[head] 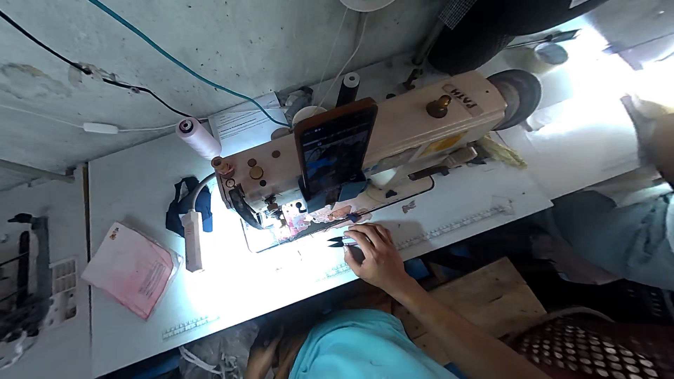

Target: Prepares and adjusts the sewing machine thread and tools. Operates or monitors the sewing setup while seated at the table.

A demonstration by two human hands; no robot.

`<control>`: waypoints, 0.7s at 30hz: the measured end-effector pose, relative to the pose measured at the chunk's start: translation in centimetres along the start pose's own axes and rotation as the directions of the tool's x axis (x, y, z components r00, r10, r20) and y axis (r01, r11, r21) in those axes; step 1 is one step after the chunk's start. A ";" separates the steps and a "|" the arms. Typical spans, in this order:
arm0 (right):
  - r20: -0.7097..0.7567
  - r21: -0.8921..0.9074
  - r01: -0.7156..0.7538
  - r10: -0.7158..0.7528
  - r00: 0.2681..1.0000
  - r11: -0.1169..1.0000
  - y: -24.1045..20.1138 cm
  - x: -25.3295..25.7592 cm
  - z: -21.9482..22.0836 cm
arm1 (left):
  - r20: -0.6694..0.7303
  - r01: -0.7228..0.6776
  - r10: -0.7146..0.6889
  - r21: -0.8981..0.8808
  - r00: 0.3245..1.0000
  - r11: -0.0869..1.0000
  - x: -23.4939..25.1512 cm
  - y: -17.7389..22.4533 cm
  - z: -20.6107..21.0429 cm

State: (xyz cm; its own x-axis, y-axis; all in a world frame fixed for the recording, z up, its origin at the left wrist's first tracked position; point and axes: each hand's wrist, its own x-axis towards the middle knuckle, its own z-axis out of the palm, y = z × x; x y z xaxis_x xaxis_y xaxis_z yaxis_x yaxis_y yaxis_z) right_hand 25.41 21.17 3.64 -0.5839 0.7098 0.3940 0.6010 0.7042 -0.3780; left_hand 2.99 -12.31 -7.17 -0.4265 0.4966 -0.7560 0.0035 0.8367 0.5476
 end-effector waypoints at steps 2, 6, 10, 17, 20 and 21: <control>-0.003 -0.001 -0.004 0.004 1.000 1.000 -0.1 0.0 0.0 | 0.060 0.012 -0.017 0.087 0.998 0.996 0.1 -0.1 -0.5; -0.005 -0.006 -0.007 0.007 1.000 1.000 -0.1 -0.1 0.1 | 0.037 0.022 -0.026 0.114 0.999 0.993 -0.7 0.7 -0.5; -0.008 -0.018 -0.005 0.005 1.000 1.000 -0.2 0.0 0.1 | -0.034 -0.012 0.013 0.033 0.999 0.999 -1.5 0.5 0.0; 0.007 -0.027 0.000 0.000 1.000 1.000 -0.2 0.0 0.1 | -0.033 -0.004 0.007 0.079 0.999 0.997 -3.2 -0.7 0.8; 0.012 -0.022 0.003 -0.003 1.000 1.000 -0.3 -0.1 0.1 | 0.007 0.011 -0.012 0.099 1.000 0.995 -3.3 -1.3 0.2; 0.016 -0.020 0.000 0.000 1.000 1.000 -0.3 -0.2 0.1 | -0.011 0.016 -0.015 0.101 1.000 0.995 -3.3 -1.2 0.3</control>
State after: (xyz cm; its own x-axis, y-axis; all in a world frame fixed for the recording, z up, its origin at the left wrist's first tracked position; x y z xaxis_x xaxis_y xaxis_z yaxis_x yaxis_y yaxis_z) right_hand 25.28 20.87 3.60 -0.5930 0.7098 0.3802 0.6113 0.7041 -0.3612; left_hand 4.64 -14.94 -5.44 -0.4362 0.4816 -0.7601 0.0877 0.8635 0.4967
